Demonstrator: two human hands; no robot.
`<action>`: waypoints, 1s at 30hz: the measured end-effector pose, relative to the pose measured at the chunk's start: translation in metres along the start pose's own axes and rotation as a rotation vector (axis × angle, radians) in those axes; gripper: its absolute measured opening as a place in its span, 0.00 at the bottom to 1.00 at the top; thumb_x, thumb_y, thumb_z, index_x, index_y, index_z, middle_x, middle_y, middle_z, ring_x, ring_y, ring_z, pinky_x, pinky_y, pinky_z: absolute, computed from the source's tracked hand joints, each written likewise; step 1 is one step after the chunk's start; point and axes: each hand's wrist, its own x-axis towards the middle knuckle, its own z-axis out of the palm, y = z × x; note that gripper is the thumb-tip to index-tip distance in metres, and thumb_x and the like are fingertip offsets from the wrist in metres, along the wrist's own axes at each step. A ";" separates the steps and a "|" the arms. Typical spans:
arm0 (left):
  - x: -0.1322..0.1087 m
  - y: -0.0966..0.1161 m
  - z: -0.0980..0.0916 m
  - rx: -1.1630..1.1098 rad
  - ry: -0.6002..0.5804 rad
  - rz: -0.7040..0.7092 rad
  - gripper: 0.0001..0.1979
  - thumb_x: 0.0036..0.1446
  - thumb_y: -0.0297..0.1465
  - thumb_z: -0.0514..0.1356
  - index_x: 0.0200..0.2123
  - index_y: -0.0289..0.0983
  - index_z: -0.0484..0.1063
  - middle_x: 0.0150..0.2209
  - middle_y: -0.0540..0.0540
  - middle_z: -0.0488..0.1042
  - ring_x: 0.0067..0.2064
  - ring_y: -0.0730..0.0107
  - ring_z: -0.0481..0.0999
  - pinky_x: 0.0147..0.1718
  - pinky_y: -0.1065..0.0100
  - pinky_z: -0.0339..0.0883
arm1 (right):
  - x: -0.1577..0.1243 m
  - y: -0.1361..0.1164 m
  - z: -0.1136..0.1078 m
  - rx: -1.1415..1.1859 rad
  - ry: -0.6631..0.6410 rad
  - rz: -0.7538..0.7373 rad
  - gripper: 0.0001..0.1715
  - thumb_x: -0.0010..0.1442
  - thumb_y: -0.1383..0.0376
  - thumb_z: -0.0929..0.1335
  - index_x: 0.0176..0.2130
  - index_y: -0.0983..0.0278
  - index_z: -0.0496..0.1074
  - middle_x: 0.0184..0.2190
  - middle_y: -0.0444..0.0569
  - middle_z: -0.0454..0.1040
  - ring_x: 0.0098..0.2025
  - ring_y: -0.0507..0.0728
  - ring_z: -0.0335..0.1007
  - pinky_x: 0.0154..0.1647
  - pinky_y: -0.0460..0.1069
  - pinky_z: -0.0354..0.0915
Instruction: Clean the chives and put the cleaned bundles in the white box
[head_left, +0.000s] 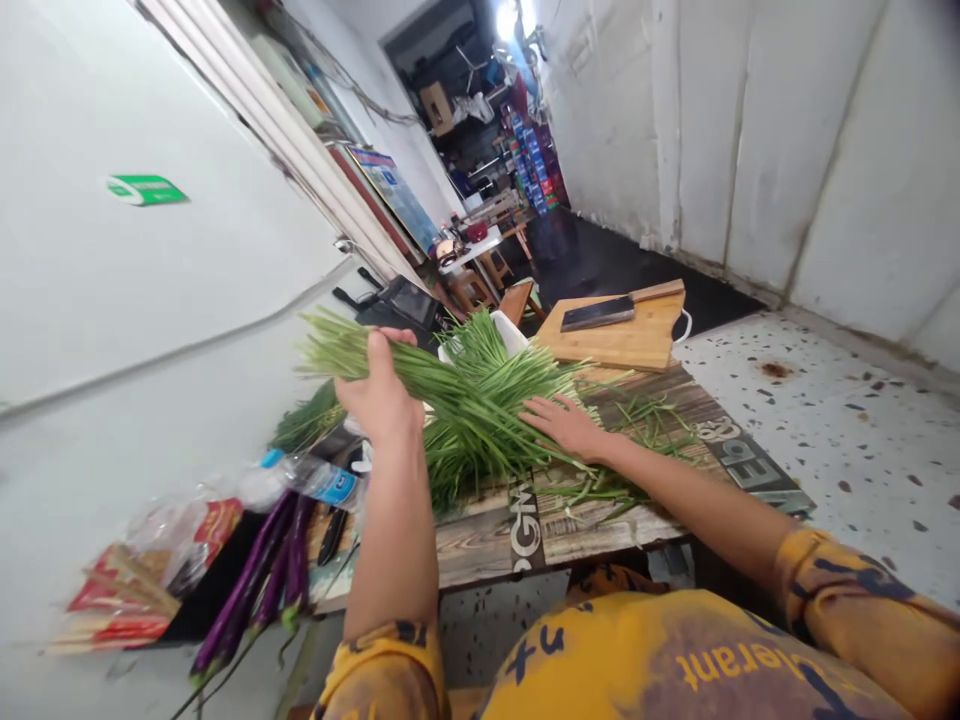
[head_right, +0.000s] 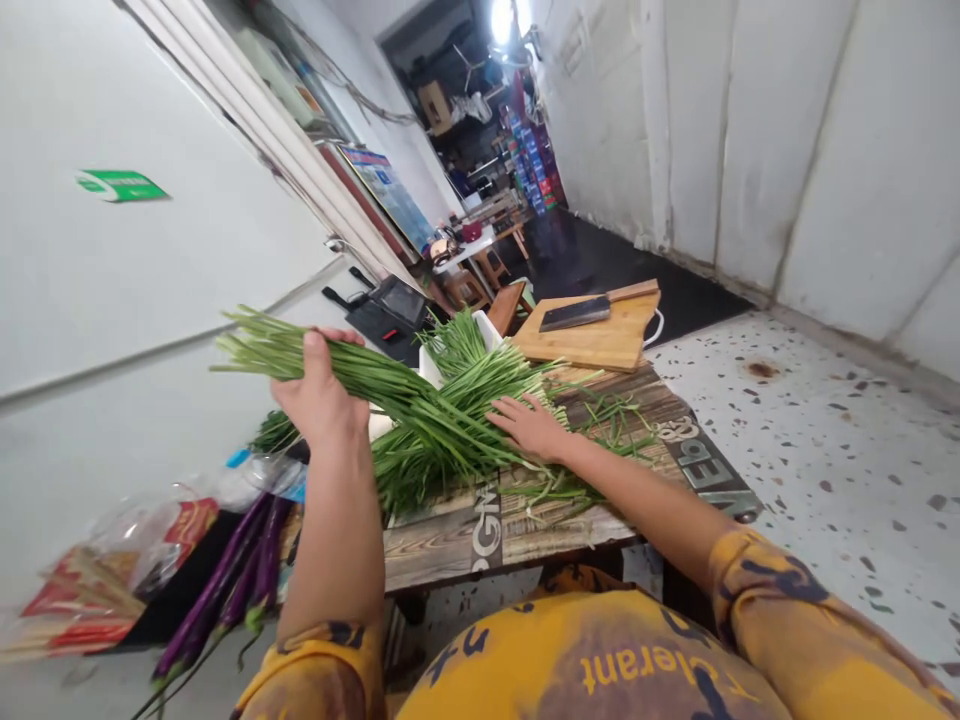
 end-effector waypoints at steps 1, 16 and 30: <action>0.007 0.005 0.006 -0.010 -0.012 0.022 0.13 0.49 0.38 0.62 0.31 0.36 0.64 0.27 0.52 0.68 0.29 0.75 0.72 0.37 0.63 0.72 | 0.002 -0.003 -0.006 0.096 0.041 0.042 0.28 0.62 0.64 0.58 0.61 0.63 0.56 0.63 0.56 0.53 0.65 0.61 0.46 0.62 0.63 0.45; 0.014 0.001 0.064 0.079 -0.126 0.181 0.12 0.56 0.40 0.57 0.35 0.37 0.63 0.29 0.52 0.69 0.30 0.74 0.73 0.34 0.67 0.71 | 0.028 -0.068 -0.080 1.203 -0.068 0.368 0.22 0.57 0.54 0.67 0.46 0.66 0.63 0.24 0.42 0.73 0.22 0.49 0.68 0.26 0.43 0.63; 0.143 0.055 0.016 0.115 0.213 0.425 0.08 0.64 0.24 0.44 0.30 0.37 0.51 0.24 0.58 0.62 0.26 0.84 0.68 0.36 0.67 0.70 | -0.087 -0.006 -0.083 -0.296 -0.426 0.193 0.12 0.56 0.69 0.63 0.40 0.67 0.72 0.35 0.58 0.73 0.37 0.61 0.72 0.38 0.52 0.63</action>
